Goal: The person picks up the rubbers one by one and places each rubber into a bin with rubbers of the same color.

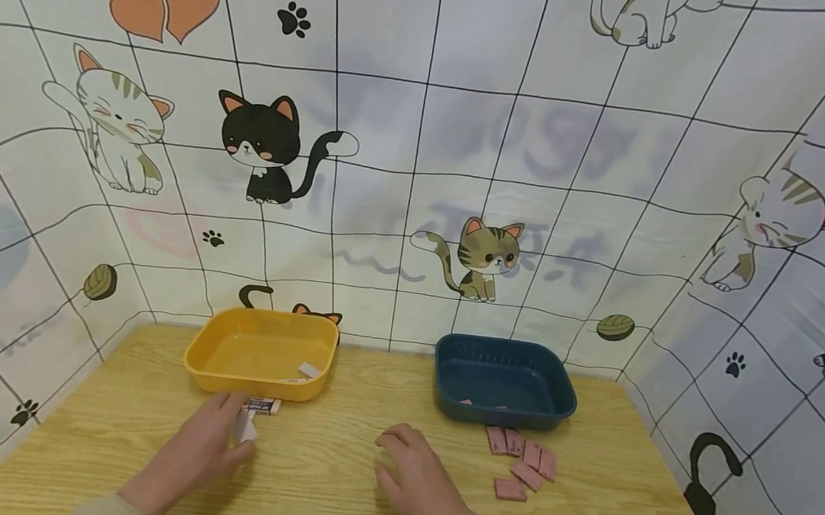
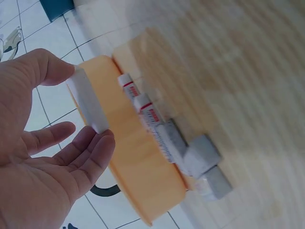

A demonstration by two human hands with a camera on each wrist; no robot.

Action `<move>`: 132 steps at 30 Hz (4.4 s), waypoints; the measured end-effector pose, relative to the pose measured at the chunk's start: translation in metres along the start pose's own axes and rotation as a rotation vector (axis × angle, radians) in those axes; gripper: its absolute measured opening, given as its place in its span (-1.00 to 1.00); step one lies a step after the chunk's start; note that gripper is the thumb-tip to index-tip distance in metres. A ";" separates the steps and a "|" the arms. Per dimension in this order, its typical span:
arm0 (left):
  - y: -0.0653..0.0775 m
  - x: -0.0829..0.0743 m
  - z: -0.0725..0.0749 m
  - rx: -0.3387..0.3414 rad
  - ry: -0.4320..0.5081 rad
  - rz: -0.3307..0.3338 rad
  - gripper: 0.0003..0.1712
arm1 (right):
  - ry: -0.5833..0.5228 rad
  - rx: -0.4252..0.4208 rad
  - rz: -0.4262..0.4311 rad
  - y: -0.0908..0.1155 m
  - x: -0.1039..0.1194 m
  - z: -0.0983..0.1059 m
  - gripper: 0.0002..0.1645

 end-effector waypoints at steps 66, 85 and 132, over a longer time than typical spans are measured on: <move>-0.107 -0.001 -0.007 0.135 0.113 0.196 -0.34 | -0.002 -0.040 0.032 -0.017 0.010 -0.004 -0.69; -0.125 0.009 -0.021 0.225 0.146 0.294 -0.41 | -0.012 -0.034 0.049 -0.019 0.008 -0.005 -0.74; -0.070 -0.046 0.000 -0.041 0.145 0.029 -0.64 | 0.021 -0.060 -0.052 -0.007 -0.013 0.015 -0.73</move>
Point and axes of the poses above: each hand's wrist, its own y-axis away from the middle knuckle, its own z-axis out of the back of the hand, x = y × z, the point moved 3 cm from there along -y, towards the middle knuckle
